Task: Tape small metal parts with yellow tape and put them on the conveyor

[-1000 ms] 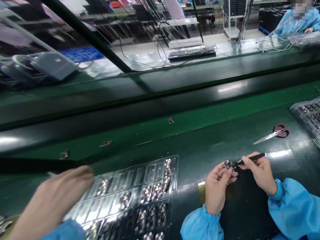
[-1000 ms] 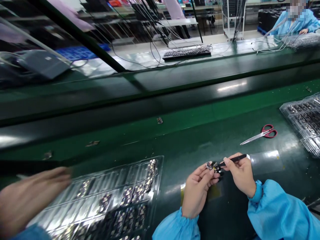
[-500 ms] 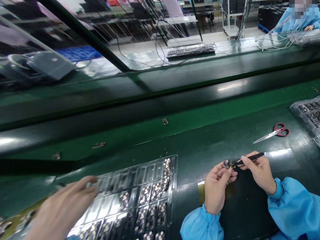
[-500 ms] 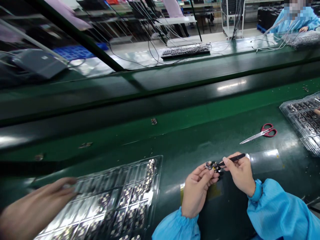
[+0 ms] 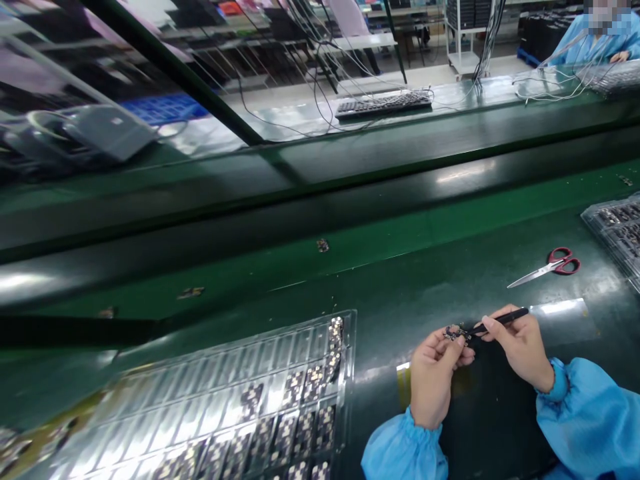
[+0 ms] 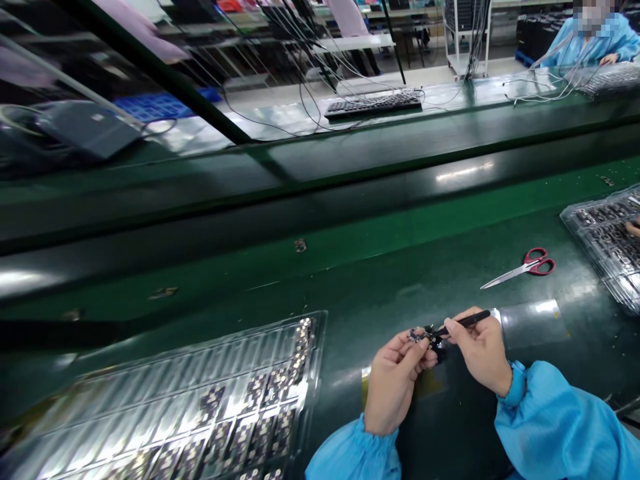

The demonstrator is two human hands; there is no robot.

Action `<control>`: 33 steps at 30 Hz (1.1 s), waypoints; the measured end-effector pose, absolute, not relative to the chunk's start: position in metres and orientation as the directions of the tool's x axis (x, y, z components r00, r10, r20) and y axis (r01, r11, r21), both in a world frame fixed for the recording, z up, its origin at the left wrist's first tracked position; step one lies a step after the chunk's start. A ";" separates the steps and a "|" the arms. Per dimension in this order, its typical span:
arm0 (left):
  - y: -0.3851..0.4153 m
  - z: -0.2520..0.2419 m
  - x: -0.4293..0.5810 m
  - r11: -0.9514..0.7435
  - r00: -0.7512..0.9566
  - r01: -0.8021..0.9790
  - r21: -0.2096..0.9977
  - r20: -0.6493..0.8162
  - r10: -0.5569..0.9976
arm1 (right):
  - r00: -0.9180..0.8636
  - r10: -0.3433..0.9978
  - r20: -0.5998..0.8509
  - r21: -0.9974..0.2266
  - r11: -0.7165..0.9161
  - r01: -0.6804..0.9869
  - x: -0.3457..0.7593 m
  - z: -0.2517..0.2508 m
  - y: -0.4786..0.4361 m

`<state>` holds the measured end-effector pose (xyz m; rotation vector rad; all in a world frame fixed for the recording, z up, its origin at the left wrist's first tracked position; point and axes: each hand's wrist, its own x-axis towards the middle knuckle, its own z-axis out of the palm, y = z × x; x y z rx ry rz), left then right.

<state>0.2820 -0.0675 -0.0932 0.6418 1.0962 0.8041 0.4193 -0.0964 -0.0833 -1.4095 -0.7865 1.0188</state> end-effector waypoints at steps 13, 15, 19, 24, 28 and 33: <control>-0.067 -0.095 0.282 0.556 0.268 -0.254 0.791 -0.495 0.826 | 0.314 0.928 0.199 -0.956 0.114 0.269 0.427 -0.079 -0.106; -0.067 -0.095 0.283 0.562 0.260 -0.263 0.784 -0.503 0.824 | 0.343 0.902 0.264 -0.941 0.163 0.296 0.430 -0.078 -0.106; -0.066 -0.093 0.284 0.564 0.242 -0.283 0.776 -0.512 0.824 | 0.354 0.890 0.288 -0.930 0.172 0.326 0.433 -0.076 -0.106; -0.066 -0.090 0.284 0.575 0.246 -0.307 0.758 -0.521 0.818 | 0.350 0.898 0.265 -0.937 0.155 0.313 0.433 -0.076 -0.105; -0.066 -0.089 0.284 0.573 0.247 -0.315 0.756 -0.518 0.819 | 0.370 0.893 0.257 -0.941 0.144 0.306 0.433 -0.077 -0.105; -0.065 -0.087 0.284 0.576 0.241 -0.322 0.752 -0.523 0.817 | 0.362 0.899 0.245 -0.942 0.134 0.306 0.433 -0.078 -0.106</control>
